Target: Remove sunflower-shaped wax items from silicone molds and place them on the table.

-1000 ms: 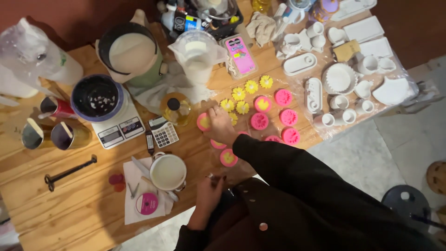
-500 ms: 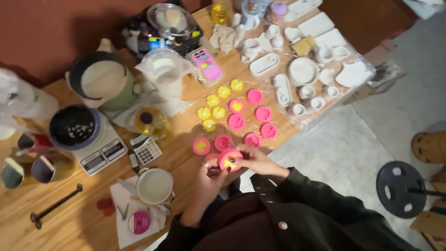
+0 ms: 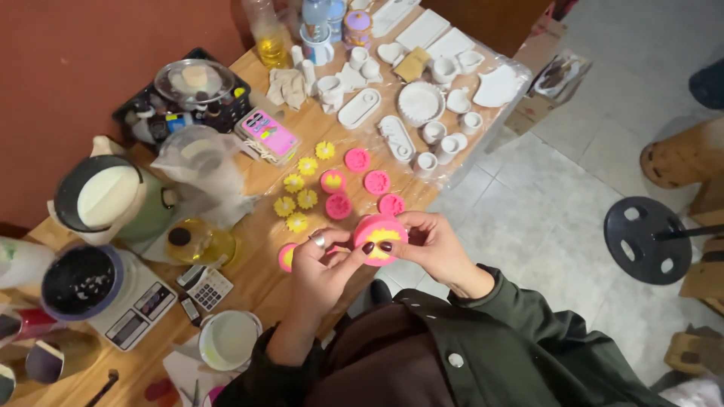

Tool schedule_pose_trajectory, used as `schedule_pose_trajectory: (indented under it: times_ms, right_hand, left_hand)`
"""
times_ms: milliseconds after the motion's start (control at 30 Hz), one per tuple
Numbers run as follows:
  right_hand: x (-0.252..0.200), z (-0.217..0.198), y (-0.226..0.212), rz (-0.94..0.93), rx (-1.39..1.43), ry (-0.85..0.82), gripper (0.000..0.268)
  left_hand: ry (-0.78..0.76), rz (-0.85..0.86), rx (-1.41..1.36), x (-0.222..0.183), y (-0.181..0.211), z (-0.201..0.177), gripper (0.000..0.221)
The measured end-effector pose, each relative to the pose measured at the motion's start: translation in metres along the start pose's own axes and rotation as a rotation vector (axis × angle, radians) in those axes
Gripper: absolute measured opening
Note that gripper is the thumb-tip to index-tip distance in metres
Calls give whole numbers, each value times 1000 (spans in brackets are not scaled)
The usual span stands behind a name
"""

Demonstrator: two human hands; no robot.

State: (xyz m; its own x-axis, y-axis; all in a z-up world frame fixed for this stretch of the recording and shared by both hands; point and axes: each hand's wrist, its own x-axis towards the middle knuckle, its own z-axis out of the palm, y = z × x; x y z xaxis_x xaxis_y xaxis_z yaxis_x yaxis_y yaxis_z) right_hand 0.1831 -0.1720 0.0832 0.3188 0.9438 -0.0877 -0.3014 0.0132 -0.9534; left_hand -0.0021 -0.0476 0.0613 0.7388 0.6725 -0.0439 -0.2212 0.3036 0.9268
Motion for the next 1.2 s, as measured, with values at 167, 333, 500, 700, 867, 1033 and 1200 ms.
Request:
schedule_pose_trajectory:
  times_ms: [167,333,500,700,867,1033,1200]
  right_hand:
    - [-8,-3,-17,28,-47,-5,29]
    - [-5,-14,-15,11,-32,-82,31]
    - [-1,-21,-12,19,43,-108,33]
    - [3,-18,-16,55,148,-152,35]
    - [10,-17,-14,79,243,-223,38]
    - [14,-18,-12,89,300,-261,39]
    - [16,-24,-22,92,2,-192,33]
  left_hand:
    - [-48,88,320,-8,45,22,22]
    - [-109,249,505,-10,59,27,20]
    - [-138,141,454,-8,67,29,19]
    - [-164,92,208,-5,38,18,21]
    - [-195,12,79,2,13,2,23]
    - [-144,-142,-153,4,-1,-1,26]
    - [-215,-42,35,4,32,7,19]
